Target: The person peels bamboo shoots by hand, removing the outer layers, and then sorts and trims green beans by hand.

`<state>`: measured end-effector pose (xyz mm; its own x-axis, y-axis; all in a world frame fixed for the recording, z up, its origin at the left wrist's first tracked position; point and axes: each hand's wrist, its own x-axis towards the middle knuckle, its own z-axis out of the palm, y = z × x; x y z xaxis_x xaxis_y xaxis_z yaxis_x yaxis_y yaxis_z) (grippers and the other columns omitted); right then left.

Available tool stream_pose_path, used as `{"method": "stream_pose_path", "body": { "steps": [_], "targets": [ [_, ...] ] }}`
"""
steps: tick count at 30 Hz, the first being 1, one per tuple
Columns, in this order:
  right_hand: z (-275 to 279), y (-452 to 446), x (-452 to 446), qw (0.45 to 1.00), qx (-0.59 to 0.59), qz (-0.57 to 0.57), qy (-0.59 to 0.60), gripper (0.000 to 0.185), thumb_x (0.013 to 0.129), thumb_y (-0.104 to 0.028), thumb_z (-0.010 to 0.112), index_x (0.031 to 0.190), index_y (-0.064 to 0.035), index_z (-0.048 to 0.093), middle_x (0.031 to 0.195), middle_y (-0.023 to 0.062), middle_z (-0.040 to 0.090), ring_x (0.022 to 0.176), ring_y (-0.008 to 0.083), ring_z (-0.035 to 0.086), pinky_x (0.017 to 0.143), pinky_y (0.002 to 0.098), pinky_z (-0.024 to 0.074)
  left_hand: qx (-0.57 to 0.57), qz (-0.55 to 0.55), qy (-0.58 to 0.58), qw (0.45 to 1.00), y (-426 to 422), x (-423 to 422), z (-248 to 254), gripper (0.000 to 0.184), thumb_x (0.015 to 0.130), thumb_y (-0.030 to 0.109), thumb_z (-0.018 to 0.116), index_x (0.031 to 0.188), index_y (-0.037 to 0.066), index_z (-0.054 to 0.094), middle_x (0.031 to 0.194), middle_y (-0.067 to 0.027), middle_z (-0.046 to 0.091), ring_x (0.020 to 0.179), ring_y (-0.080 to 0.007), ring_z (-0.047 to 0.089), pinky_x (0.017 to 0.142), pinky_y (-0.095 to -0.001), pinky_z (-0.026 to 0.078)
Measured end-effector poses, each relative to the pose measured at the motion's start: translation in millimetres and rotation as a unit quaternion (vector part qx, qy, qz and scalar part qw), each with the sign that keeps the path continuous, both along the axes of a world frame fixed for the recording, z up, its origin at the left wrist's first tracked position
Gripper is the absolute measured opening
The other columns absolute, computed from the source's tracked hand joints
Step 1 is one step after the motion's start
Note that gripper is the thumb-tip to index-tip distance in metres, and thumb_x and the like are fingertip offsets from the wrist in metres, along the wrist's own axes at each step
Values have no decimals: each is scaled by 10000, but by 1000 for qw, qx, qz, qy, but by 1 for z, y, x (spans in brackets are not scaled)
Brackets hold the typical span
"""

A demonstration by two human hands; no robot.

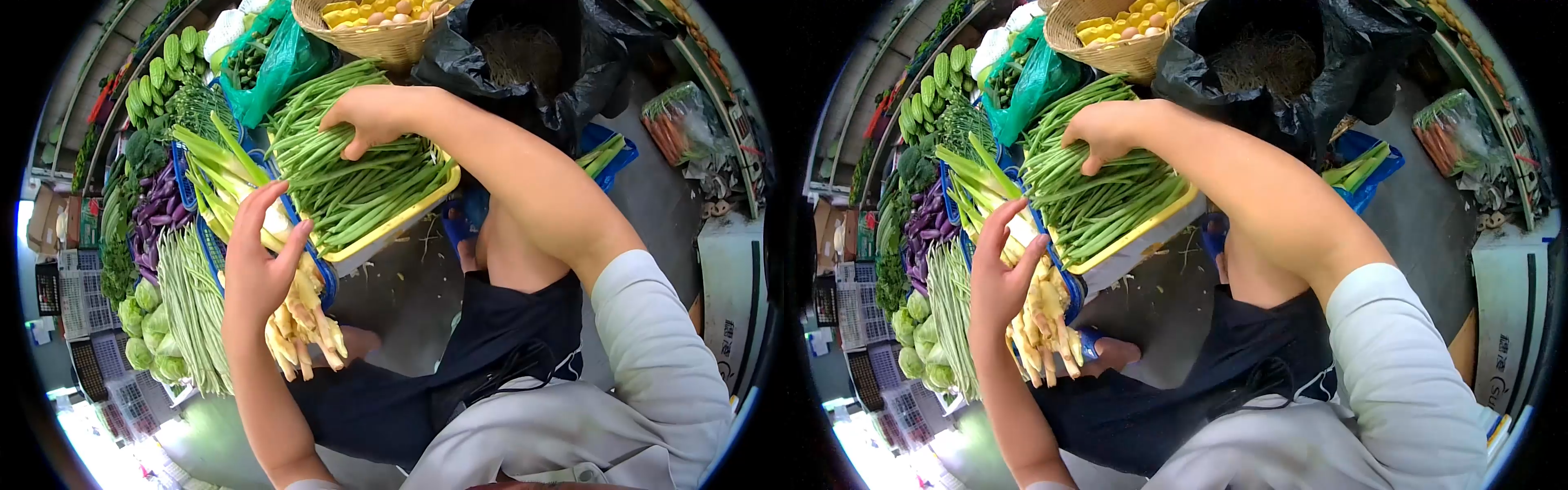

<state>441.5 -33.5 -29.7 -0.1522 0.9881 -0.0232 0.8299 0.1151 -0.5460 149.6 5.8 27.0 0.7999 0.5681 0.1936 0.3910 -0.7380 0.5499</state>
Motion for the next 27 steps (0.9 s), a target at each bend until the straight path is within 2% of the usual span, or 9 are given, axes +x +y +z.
{"method": "stream_pose_path", "body": {
  "steps": [2, 3, 7, 10, 12, 14, 15, 21, 27],
  "targets": [
    [1, -1, 1, 1000, 9, -9, 10, 574, 819, -230, 809, 1340, -48, 652, 1139, 194, 734, 1060, 353, 693, 925, 425, 539, 37, -51, 32, 997, 4, 11, -1, 610, 883, 214, 814, 1430, 99, 570, 1473, -152, 556, 1381, -327, 526, 1163, -452, 403],
    [3, -4, -1, 1000, 13, -14, -11, 608, 824, -240, 813, 1370, -40, 634, 1156, 194, 733, 1076, 353, 690, 932, 423, 538, 46, -54, 41, 997, 8, 15, -4, 784, 826, 257, 859, 1500, 105, 488, 1547, -187, 470, 1453, -365, 439, 1197, -460, 361],
    [6, -10, -10, 998, -52, -14, -14, 739, 781, -297, 859, 1421, -39, 593, 1241, 214, 698, 1130, 364, 669, 970, 420, 532, 131, -66, 63, 987, 17, 37, -16, 1014, 732, 351, 923, 1560, 97, 397, 1594, -211, 392, 1503, -410, 340, 1233, -476, 307],
    [-6, -21, -21, 997, 15, 31, -64, 867, 734, -302, 890, 1476, -33, 530, 1310, 220, 655, 1221, 378, 620, 1032, 422, 504, 118, -88, 134, 980, 31, 48, -36, 1043, 726, 360, 925, 1566, 65, 381, 1611, -218, 373, 1505, -421, 328, 1233, -495, 303],
    [-12, -36, -30, 987, 55, 36, -145, 994, 688, -347, 921, 1525, -58, 468, 1400, 185, 601, 1343, 376, 530, 1104, 450, 457, 134, -96, 152, 975, 35, 50, -51, 1025, 723, 348, 928, 1541, 16, 406, 1584, -233, 425, 1457, -415, 410, 1204, -475, 356],
    [-23, -35, -29, 983, 92, 32, -155, 957, 695, -359, 916, 1509, -76, 498, 1401, 162, 605, 1335, 349, 541, 1098, 451, 460, 20, -95, 130, 987, 40, 50, -64, 936, 733, 318, 923, 1499, 18, 476, 1495, -228, 540, 1354, -392, 535, 1152, -438, 421],
    [-18, -31, -24, 987, 65, 40, -144, 922, 707, -349, 906, 1498, -86, 513, 1404, 148, 606, 1333, 339, 544, 1097, 447, 460, 40, -99, 107, 989, 42, 50, -64, 813, 765, 262, 899, 1459, 39, 538, 1325, -217, 668, 1189, -385, 650, 1037, -415, 506],
    [-11, -16, -17, 994, 56, 31, -84, 749, 734, -80, 842, 1436, -108, 580, 1324, 145, 651, 1268, 363, 581, 1072, 452, 485, 45, -48, 128, 990, 53, 56, -64, 598, 833, 220, 830, 1379, 88, 628, 1081, -214, 739, 986, -400, 707, 867, -440, 556],
    [-5, -9, -26, 998, 23, 30, -57, 665, 751, -70, 822, 1380, -67, 606, 1254, 176, 659, 1150, 379, 631, 1041, 441, 506, 12, -55, 78, 995, 59, 47, -72, 459, 885, 252, 787, 1314, 128, 681, 938, -220, 740, 853, -397, 715, 780, -447, 553]
  ]
}}
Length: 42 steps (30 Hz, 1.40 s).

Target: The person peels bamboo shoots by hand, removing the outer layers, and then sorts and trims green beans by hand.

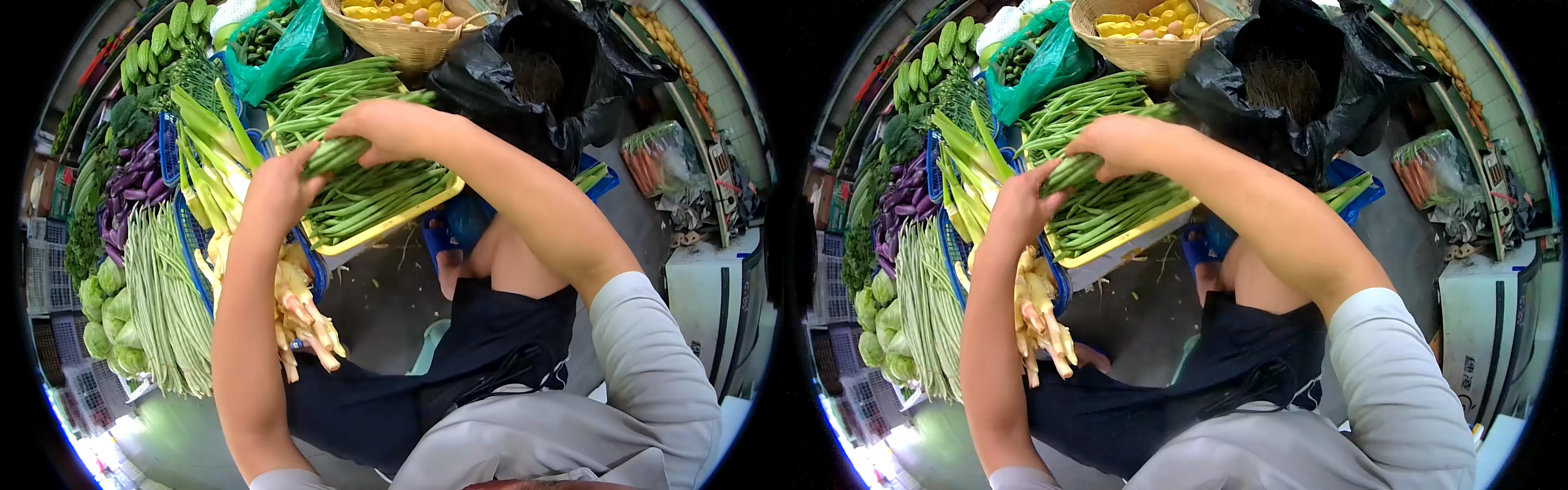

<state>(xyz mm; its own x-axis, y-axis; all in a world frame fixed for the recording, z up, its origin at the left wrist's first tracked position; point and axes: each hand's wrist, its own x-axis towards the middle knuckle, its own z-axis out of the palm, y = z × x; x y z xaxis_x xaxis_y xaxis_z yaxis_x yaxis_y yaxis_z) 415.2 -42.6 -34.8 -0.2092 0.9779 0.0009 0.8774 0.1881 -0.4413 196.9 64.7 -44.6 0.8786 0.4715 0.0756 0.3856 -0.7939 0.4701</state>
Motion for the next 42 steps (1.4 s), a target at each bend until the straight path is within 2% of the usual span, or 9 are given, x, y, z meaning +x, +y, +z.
{"method": "stream_pose_path", "body": {
  "steps": [3, 9, 13, 14, 16, 22, 31, 36, 42],
  "targets": [
    [1, -20, -14, 1000, -5, 11, -17, 655, 705, -97, 866, 1318, -40, 639, 1321, 175, 609, 1248, 390, 566, 1094, 449, 469, -28, -17, 90, 995, -20, -8, 17, 496, 883, 280, 791, 1318, 77, 667, 1033, -232, 737, 958, -397, 712, 858, -450, 556],
    [-2, -42, -28, 999, 15, 18, -43, 766, 655, -81, 887, 1368, -70, 608, 1470, 185, 522, 1356, 388, 511, 1144, 451, 441, 143, -54, 104, 983, -66, -20, 3, 655, 970, 347, 688, 1407, -106, 507, 1423, -307, 572, 1358, -414, 535, 1154, -489, 411],
    [35, -31, -14, 992, -82, 35, 93, 672, 783, -273, 874, 1381, -88, 629, 1388, 181, 619, 1325, 345, 562, 1123, 421, 452, 143, -55, 106, 982, -55, -19, -7, 594, 1001, 296, 638, 1404, -118, 502, 1409, -307, 582, 1350, -414, 543, 1153, -477, 414],
    [28, -29, -7, 989, -22, 6, 146, 627, 828, -385, 841, 1345, -82, 657, 1263, 193, 698, 1175, 353, 663, 1018, 412, 515, 146, -60, 112, 981, -55, -17, -6, 575, 1006, 276, 622, 1408, -117, 501, 1405, -306, 586, 1350, -410, 544, 1150, -477, 417],
    [5, -5, 4, 964, 85, -126, 220, 333, 950, -270, 714, 1214, -68, 735, 1173, 162, 750, 1091, 315, 716, 956, 405, 549, 154, -66, 119, 979, -55, -16, -5, 572, 993, 254, 633, 1404, -123, 505, 1386, -314, 596, 1337, -418, 553, 1141, -471, 428],
    [-43, 53, 23, 959, 193, -206, 12, 238, 995, -241, 614, 1081, -79, 766, 1064, 169, 749, 1001, 390, 701, 897, 487, 560, 121, -58, 70, 988, -57, -21, -5, 574, 972, 250, 675, 1387, -117, 526, 1370, -323, 601, 1331, -438, 554, 1162, -460, 421],
    [-41, 69, 7, 928, 17, -361, -94, 242, 950, -301, 688, 1030, -96, 790, 1040, 205, 748, 978, 401, 719, 884, 488, 565, 127, -60, 30, 990, -58, -32, -18, 613, 951, 253, 704, 1400, -99, 480, 1435, -297, 546, 1365, -451, 502, 1130, -474, 438],
    [-26, 52, 10, 956, 85, -259, -107, 168, 885, -181, 665, 935, -62, 772, 997, 191, 752, 957, 370, 732, 869, 483, 583, 180, -47, 19, 982, -62, -29, -25, 417, 1019, 254, 587, 1293, -57, 547, 1302, -227, 625, 1235, -375, 589, 1018, -474, 491],
    [4, 21, 15, 978, 151, -133, -64, 189, 855, -239, 736, 907, -58, 725, 934, 132, 723, 893, 329, 700, 805, 440, 559, 188, -7, 58, 980, -60, -23, -16, 385, 1032, 279, 566, 1270, -23, 584, 1259, -188, 669, 1213, -338, 612, 987, -486, 504]
  ]
}}
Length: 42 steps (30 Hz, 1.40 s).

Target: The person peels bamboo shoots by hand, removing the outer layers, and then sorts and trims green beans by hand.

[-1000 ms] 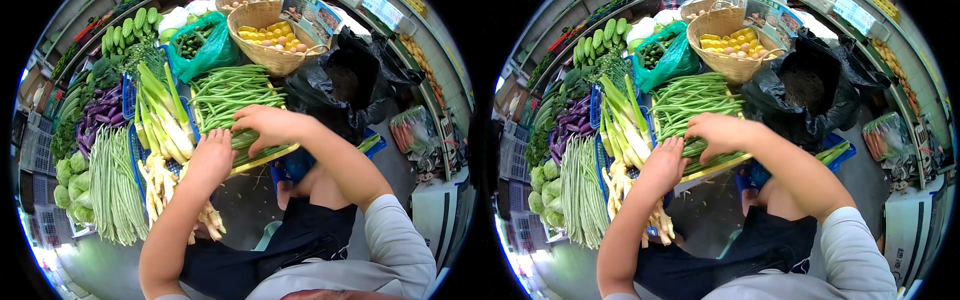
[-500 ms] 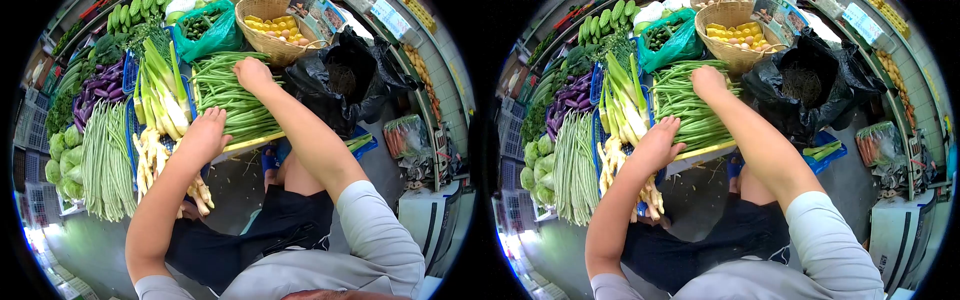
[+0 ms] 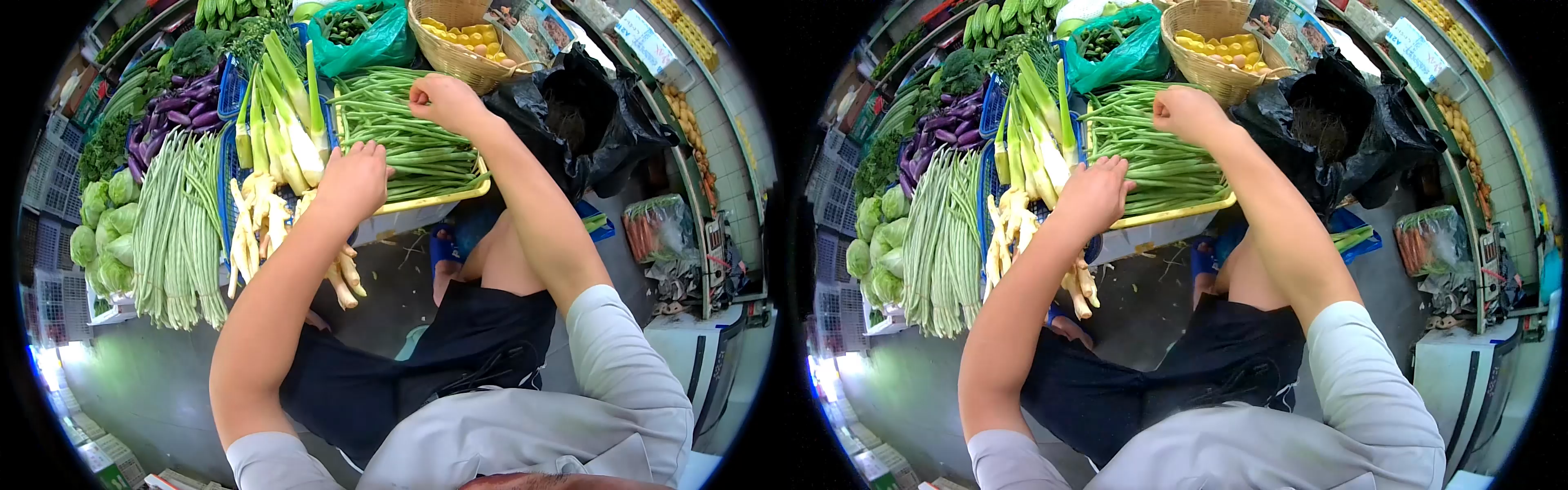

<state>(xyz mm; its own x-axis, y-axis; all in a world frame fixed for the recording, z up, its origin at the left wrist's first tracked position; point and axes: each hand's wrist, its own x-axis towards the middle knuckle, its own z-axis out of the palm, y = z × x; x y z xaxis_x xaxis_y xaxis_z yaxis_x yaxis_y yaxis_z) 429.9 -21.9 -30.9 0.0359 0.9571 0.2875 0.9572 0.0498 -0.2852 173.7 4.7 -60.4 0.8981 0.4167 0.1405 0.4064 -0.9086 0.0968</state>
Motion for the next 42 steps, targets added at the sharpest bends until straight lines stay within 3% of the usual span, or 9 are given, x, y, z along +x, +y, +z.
{"method": "stream_pose_path", "body": {
  "steps": [10, 12, 15, 19, 21, 25, 32, 39, 42],
  "targets": [
    [41, -50, -14, 998, 6, 51, 42, 185, 853, -192, 758, 943, -43, 693, 905, 96, 684, 854, 265, 677, 786, 379, 545, -154, 117, 7, 981, 9, -12, 73, 620, 848, 485, 808, 1198, -1, 642, 1145, -218, 684, 1094, -363, 649, 900, -449, 532],
    [39, -46, -24, 993, -10, 106, 53, 176, 867, -192, 749, 951, -48, 692, 935, 91, 686, 880, 263, 678, 805, 379, 546, -8, 107, -168, 980, 12, -14, 60, 544, 842, 448, 824, 1120, 9, 662, 1066, -178, 683, 1004, -349, 659, 866, -442, 527],
    [43, -38, -42, 984, -12, 135, 112, 208, 875, -213, 765, 969, -40, 699, 949, 84, 693, 893, 253, 688, 803, 375, 550, 97, 27, -284, 954, 27, -12, 43, 421, 865, 395, 809, 988, 22, 656, 1017, -144, 690, 977, -347, 661, 831, -442, 518],
    [5, 5, -19, 983, 30, 117, 140, 312, 887, -263, 788, 1120, -67, 719, 1017, 105, 697, 968, 278, 689, 869, 395, 551, -15, 168, -176, 970, 43, -16, 35, 232, 984, 270, 641, 933, 44, 635, 886, -203, 667, 845, -423, 654, 733, -510, 519],
    [-33, 25, 4, 999, 41, 17, 22, 500, 890, -343, 802, 1301, -88, 678, 1154, 143, 696, 1101, 320, 667, 965, 421, 534, -19, 171, -178, 969, 49, -22, 43, 249, 1019, 263, 579, 940, 35, 644, 838, -233, 659, 795, -460, 637, 688, -534, 492],
    [-21, 24, 6, 989, -141, 8, 34, 672, 870, -439, 796, 1388, -51, 618, 1334, 196, 661, 1234, 362, 626, 1022, 447, 526, -51, 212, -233, 948, 51, -40, 67, 272, 1061, 251, 556, 1058, 17, 694, 817, -184, 687, 712, -352, 642, 646, -449, 445],
    [-3, 21, 7, 957, -277, 24, 88, 453, 928, -303, 753, 1295, -50, 671, 1232, 166, 683, 1172, 344, 644, 991, 437, 529, -188, 300, -304, 884, -7, -80, 107, 293, 1071, 262, 582, 958, 11, 682, 657, 7, 512, 611, -79, 448, 557, -291, 333],
    [-7, 26, -40, 997, -76, -32, -5, 318, 899, -203, 669, 1196, -112, 735, 1361, 143, 593, 1317, 327, 515, 1080, 529, 448, -421, 283, -445, 737, 1, -90, 89, 361, 1105, 339, 555, 953, 25, 648, 656, 77, 373, 599, -32, 345, 558, -227, 295],
    [-7, 40, -67, 993, -110, -49, -10, 237, 910, -221, 640, 995, -43, 771, 1090, 171, 729, 1101, 353, 665, 920, 493, 565, -463, 272, -438, 721, 5, -83, 80, 353, 1112, 326, 540, 971, 14, 624, 671, 82, 338, 602, -42, 319, 569, -231, 316]
  ]
}}
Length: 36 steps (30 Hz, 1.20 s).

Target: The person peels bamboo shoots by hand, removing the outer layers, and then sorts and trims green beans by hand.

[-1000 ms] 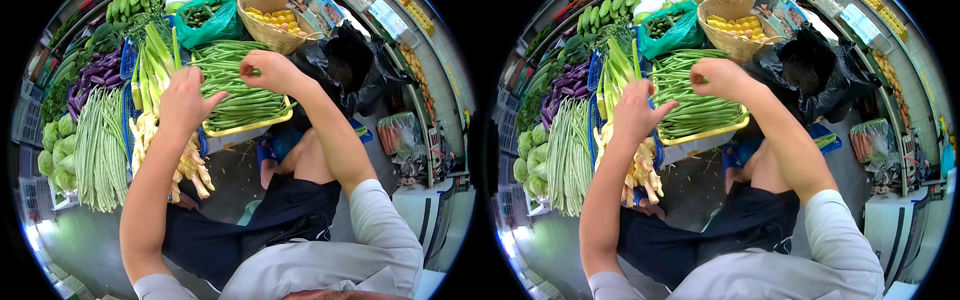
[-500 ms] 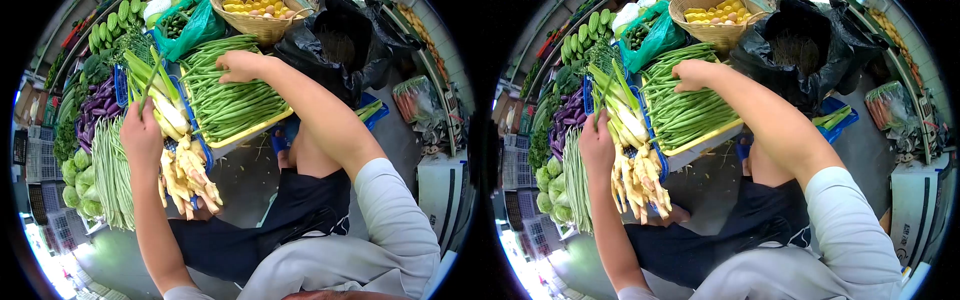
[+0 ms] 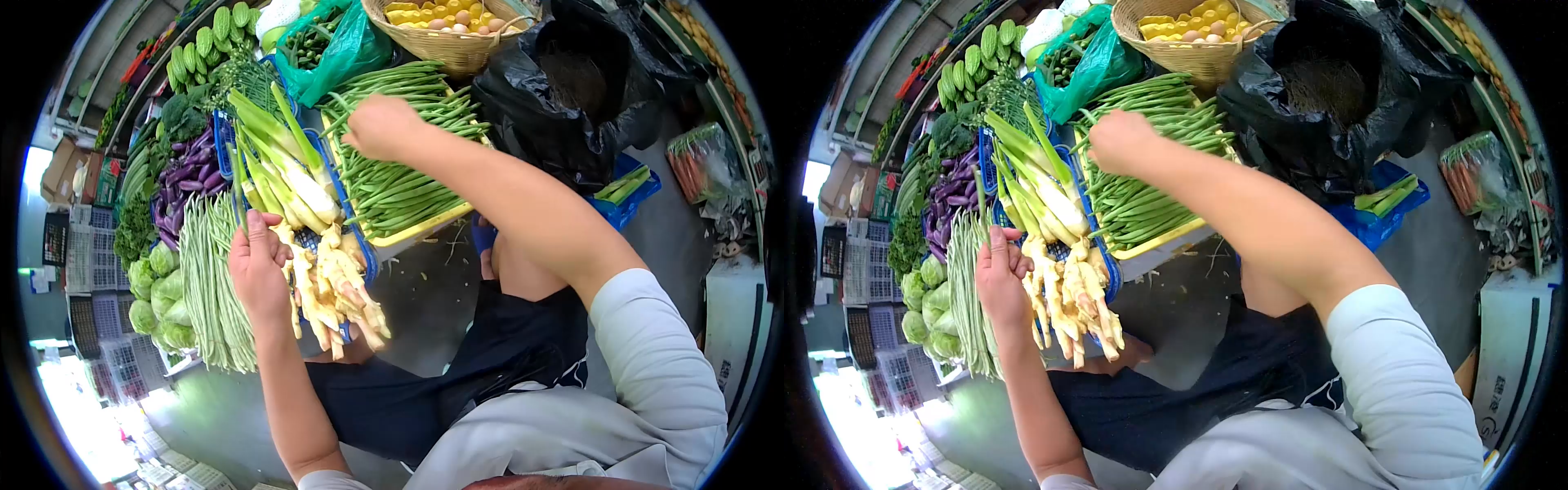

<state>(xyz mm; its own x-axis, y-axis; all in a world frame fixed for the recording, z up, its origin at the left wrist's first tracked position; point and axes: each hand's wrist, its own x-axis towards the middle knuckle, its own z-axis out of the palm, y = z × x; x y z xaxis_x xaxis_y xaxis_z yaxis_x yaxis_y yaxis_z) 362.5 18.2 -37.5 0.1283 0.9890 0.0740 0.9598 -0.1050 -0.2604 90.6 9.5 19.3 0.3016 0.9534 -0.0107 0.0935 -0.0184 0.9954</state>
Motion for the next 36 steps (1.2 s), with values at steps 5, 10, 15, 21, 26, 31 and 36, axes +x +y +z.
{"method": "stream_pose_path", "body": {
  "steps": [5, 10, 15, 21, 26, 31, 36],
  "targets": [
    [-23, 21, 3, 989, 21, -103, 103, 270, 875, -320, 691, 881, -65, 780, 910, 179, 753, 846, 389, 715, 786, 485, 588, -19, -34, -38, 999, -5, 9, 2, 346, 1113, 320, 540, 983, 10, 619, 687, 70, 350, 613, -48, 322, 592, -232, 341],
    [3, 3, 30, 981, 8, -54, 187, 300, 839, -346, 744, 845, -50, 789, 844, 174, 750, 820, 339, 726, 775, 461, 580, -6, -33, -59, 998, -3, -6, 3, 341, 1109, 314, 551, 995, 2, 626, 688, 61, 367, 607, -48, 336, 586, -232, 351],
    [-7, -3, -8, 983, -21, -56, 175, 543, 875, -548, 723, 922, -12, 791, 993, 201, 749, 963, 362, 721, 882, 478, 578, 2, -18, -11, 1000, -2, -11, -1, 356, 1102, 338, 564, 1016, 1, 636, 669, 70, 360, 592, -45, 344, 576, -236, 361],
    [-32, 7, -30, 994, 99, -33, 30, 589, 831, -567, 775, 890, 19, 778, 1006, 249, 704, 969, 403, 696, 871, 493, 575, 25, -23, 7, 999, -6, 7, -2, 339, 1095, 331, 576, 1007, 17, 667, 660, 77, 371, 584, -32, 347, 565, -225, 339],
    [5, 2, -6, 994, -19, -35, 106, 348, 838, -389, 753, 926, -58, 813, 783, 158, 752, 768, 294, 738, 757, 413, 588, 3, -39, 7, 999, -3, 2, -1, 336, 1097, 327, 575, 1020, 8, 653, 674, 83, 349, 599, -33, 327, 594, -230, 343],
    [59, -45, 40, 974, 40, -43, 217, 333, 912, -360, 708, 1004, -58, 812, 676, -17, 611, 624, 84, 514, 585, 291, 426, -11, -30, -31, 999, 4, -7, -7, 354, 1093, 353, 576, 1007, 30, 693, 650, 85, 409, 583, -23, 348, 555, -220, 315],
    [59, -72, 74, 984, -76, -16, 161, 278, 935, -279, 694, 1010, -27, 782, 831, 21, 712, 751, 97, 599, 700, 277, 488, -3, -43, -73, 996, 10, -11, 0, 341, 1096, 337, 574, 1012, 27, 690, 646, 109, 362, 583, -10, 324, 556, -218, 301]
  ]
}}
